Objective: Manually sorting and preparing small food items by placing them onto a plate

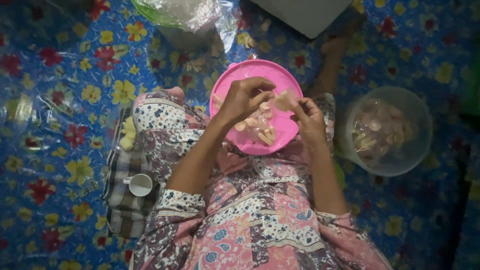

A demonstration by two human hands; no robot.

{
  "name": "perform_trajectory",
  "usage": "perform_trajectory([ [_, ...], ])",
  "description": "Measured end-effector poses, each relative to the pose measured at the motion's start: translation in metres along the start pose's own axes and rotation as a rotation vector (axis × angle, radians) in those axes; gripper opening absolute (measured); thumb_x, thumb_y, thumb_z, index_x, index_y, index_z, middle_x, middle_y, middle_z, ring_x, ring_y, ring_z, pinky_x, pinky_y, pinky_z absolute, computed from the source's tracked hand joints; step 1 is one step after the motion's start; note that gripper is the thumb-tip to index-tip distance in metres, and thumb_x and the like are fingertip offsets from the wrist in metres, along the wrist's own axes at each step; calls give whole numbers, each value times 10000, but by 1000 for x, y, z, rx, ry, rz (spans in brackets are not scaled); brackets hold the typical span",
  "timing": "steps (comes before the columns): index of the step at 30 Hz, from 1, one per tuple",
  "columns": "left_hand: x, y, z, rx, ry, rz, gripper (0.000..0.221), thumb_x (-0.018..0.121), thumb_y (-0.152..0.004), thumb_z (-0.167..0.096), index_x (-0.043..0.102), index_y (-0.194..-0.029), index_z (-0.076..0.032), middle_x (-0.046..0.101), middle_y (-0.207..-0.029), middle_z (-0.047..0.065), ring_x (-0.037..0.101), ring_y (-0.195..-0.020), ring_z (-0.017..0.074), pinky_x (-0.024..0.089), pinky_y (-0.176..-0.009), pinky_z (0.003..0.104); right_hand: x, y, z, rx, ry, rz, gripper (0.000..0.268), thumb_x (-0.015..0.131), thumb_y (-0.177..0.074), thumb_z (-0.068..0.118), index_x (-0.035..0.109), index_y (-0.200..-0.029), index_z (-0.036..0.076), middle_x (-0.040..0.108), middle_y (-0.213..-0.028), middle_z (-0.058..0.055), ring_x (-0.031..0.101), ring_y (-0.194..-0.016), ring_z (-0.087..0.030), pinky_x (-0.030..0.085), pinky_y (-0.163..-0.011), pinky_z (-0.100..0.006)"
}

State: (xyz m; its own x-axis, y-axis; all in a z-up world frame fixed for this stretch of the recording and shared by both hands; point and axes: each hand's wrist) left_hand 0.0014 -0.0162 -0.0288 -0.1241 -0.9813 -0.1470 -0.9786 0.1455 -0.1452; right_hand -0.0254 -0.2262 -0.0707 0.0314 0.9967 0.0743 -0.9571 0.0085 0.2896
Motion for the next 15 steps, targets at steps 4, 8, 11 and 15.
perform_trajectory([
  [4,-2,5,-7,31,-21,-12,151,705,-792,-124,705,-939,-156,704,-804,68,694,-726,215,544,-636,274,10,13,15,-32,45,28,124,670,-860,179,601,-950,131,559,-842,44,539,-751,-34,482,-695,-161],
  [8,-2,11,-15,49,-30,19,130,652,-843,-174,683,-966,-145,691,-756,78,681,-696,199,543,-636,295,10,16,6,-52,69,49,140,685,-851,201,601,-923,116,544,-798,40,530,-755,-43,481,-673,-172],
  [11,-1,17,-19,127,-56,22,185,689,-817,-192,671,-996,-148,682,-781,88,674,-737,227,541,-661,310,12,15,1,-51,37,57,138,675,-862,210,596,-920,114,540,-801,38,527,-753,-43,484,-669,-172],
  [15,1,24,-19,194,-64,-37,287,762,-749,-124,654,-1015,-143,685,-837,48,675,-803,208,542,-718,300,19,28,18,-83,88,80,169,698,-838,176,594,-949,103,535,-816,48,518,-767,-37,484,-689,-173],
])
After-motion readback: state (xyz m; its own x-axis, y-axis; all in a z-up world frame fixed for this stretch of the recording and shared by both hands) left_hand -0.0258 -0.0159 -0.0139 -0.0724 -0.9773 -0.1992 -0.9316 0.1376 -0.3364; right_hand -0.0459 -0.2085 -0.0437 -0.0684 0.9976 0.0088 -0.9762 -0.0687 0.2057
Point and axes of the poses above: each hand's wrist, its own y-axis away from the middle knuckle, its own x-axis out of the palm, z = x × y
